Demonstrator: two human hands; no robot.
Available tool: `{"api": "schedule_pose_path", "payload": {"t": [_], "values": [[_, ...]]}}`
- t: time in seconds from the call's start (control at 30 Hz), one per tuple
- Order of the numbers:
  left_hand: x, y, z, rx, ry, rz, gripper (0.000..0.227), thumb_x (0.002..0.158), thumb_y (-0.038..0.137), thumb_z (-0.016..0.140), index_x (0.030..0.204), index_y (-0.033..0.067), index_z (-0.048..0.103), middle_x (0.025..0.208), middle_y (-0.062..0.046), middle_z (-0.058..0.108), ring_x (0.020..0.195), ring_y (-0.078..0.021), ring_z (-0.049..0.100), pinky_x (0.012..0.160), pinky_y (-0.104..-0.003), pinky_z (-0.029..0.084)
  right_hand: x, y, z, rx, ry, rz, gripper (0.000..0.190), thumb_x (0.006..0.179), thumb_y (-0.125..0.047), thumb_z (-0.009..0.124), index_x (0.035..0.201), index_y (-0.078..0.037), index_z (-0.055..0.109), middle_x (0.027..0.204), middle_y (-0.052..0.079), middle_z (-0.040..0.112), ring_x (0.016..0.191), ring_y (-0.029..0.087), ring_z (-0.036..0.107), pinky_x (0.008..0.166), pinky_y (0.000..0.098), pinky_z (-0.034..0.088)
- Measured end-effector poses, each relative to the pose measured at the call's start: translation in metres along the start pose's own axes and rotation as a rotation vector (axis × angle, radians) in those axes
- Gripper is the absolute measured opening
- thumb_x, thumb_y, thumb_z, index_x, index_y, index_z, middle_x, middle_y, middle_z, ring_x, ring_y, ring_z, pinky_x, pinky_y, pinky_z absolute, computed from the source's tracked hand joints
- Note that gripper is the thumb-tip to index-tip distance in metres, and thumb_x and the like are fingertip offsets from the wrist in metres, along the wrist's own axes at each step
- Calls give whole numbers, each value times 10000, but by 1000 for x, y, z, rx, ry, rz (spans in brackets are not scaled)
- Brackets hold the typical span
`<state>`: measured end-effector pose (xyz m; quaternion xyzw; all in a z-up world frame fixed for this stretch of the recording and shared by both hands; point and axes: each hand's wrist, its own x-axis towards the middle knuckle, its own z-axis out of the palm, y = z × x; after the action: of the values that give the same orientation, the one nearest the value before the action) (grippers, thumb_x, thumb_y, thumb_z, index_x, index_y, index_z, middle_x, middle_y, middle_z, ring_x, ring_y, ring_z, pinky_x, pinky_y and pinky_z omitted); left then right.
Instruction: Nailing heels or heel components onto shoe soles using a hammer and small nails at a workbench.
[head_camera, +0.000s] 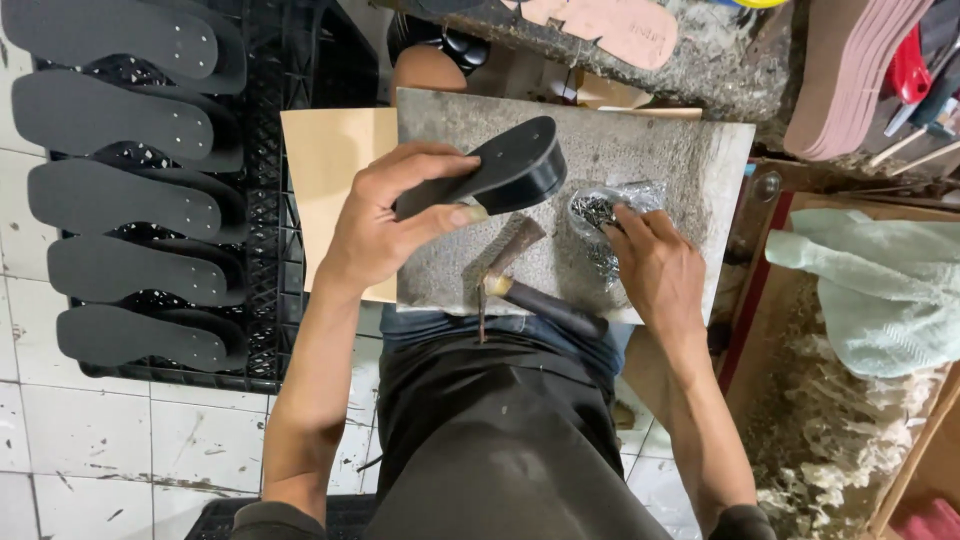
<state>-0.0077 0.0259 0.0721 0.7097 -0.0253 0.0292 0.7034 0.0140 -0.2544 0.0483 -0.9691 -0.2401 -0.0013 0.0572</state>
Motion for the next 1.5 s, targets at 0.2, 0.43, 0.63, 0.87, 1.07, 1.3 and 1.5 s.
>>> {"api": "schedule_pose_path", "payload": {"t": [0.2,0.43,0.63,0.87,1.07,1.3,1.5], "values": [[-4,-46,34,705,40,213,346,703,405,716,970,194,651,960,-50,525,893,-230,467,847,-434,250,-2,10,12,261,16,22,44,834,-82,625,848,-74,666,703,41,542,622,294,615,451,360,474],[-5,-74,48,830,-128,101,323,739,120,683,1052,162,613,1109,-101,484,1106,-268,394,914,-566,164,-9,23,16,416,104,63,64,823,-79,695,827,-28,655,693,75,574,575,251,600,409,274,437],[-3,-43,60,473,-79,118,176,784,199,652,935,115,620,982,-83,548,952,-236,482,825,-430,304,-10,14,12,762,122,100,57,878,-30,589,837,-3,620,688,113,569,497,191,540,410,272,387],[-20,-32,83,-638,-177,-419,162,685,61,717,776,47,584,653,-63,606,585,-95,560,561,-200,417,1,-26,14,1324,-37,2,68,796,-10,589,746,20,624,695,137,595,518,195,584,444,268,461],[-26,-40,64,-260,-9,-305,244,712,103,714,939,57,638,751,-89,660,704,-113,619,626,-226,485,4,-43,-4,1024,-146,22,172,871,-82,471,958,2,593,829,176,621,678,322,612,605,385,468],[-8,-72,65,295,173,16,97,774,105,673,870,101,659,722,-20,629,666,-156,607,586,-223,488,-32,-56,17,273,-278,-207,391,647,-342,704,907,-95,548,734,85,533,694,296,585,575,400,481],[3,-79,71,560,124,215,65,784,157,672,770,142,610,697,43,485,681,-120,452,573,-237,329,-32,-51,-2,498,-303,-143,255,752,-226,634,915,-61,529,753,117,526,602,390,572,458,450,478]]}}
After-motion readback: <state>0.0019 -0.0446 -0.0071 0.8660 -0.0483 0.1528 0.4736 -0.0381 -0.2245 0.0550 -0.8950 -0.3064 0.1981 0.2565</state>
